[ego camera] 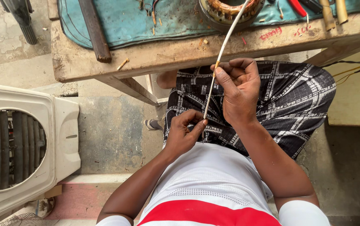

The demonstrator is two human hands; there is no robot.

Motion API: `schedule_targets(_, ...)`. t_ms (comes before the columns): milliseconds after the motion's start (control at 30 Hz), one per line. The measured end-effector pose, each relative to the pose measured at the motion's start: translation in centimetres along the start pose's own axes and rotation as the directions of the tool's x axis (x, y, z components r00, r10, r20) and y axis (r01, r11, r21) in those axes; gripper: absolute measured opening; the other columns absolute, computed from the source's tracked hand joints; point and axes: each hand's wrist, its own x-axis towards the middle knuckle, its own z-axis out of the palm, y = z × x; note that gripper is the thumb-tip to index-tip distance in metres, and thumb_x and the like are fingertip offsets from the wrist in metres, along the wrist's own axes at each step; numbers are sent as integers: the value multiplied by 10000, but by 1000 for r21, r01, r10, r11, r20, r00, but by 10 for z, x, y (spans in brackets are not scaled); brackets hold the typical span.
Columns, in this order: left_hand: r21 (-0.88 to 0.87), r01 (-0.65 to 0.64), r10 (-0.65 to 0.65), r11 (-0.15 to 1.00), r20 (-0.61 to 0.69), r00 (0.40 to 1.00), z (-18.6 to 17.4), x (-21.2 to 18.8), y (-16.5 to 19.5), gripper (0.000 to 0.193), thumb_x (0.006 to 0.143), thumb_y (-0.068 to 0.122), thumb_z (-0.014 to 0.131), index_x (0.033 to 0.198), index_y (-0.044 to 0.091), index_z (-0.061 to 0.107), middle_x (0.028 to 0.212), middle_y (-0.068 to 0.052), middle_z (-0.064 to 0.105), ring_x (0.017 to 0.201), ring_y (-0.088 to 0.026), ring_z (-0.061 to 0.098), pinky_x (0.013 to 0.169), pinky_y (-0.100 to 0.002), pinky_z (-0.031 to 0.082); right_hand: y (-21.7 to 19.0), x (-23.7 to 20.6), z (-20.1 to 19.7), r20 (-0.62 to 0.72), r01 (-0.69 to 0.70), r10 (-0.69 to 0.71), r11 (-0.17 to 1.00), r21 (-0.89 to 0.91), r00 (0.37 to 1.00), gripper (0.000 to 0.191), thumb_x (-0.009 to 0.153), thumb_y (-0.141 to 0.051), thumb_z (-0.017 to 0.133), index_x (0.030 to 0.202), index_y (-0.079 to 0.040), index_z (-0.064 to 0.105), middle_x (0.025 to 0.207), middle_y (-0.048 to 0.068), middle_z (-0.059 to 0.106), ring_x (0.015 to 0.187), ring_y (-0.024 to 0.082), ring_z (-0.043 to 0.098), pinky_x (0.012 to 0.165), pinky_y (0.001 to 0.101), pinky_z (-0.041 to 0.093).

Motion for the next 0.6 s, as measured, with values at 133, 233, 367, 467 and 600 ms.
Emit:
schedule_targets(133,29,70,-70,997,16,997,-5,1,6,133,931,111,721,904,-11,676,755,-43,667,668,-69,596,554,-255,474,-8,19,7,-38,69,-69,998,-8,997,308,1006,44,700,1187,-37,464,1090,159,731,946,141,700,825,253,570)
schedule_targets(233,43,102,-103,994,28,994,-10,1,8,125,921,101,715,888,-9,667,736,-50,656,654,-88,594,561,-268,474,-14,33,11,-80,134,-135,991,-17,988,303,1009,45,701,1173,-36,459,1082,163,726,943,149,709,801,264,584)
schedule_targets(367,97,70,-73,993,27,997,-20,-1,15,111,897,84,713,865,-13,671,763,-68,671,682,-133,614,584,-295,481,-23,54,10,-122,191,-191,982,-9,974,278,1026,49,694,1156,-26,459,1083,175,725,983,164,726,803,285,595)
schedule_targets(467,264,58,-67,963,25,997,-29,12,27,97,870,95,722,874,3,693,819,-97,707,742,-184,673,638,-333,521,-27,64,8,-129,186,-181,982,28,975,278,1019,52,694,1150,-22,461,1075,181,730,967,172,726,787,295,589)
schedule_targets(600,414,-221,272,883,-67,960,-37,43,59,277,897,139,735,1110,-2,627,991,-167,695,935,-283,701,832,-415,556,-26,69,11,-132,176,-166,982,73,977,290,1006,51,696,1151,-25,456,1067,179,727,932,173,716,771,304,584)
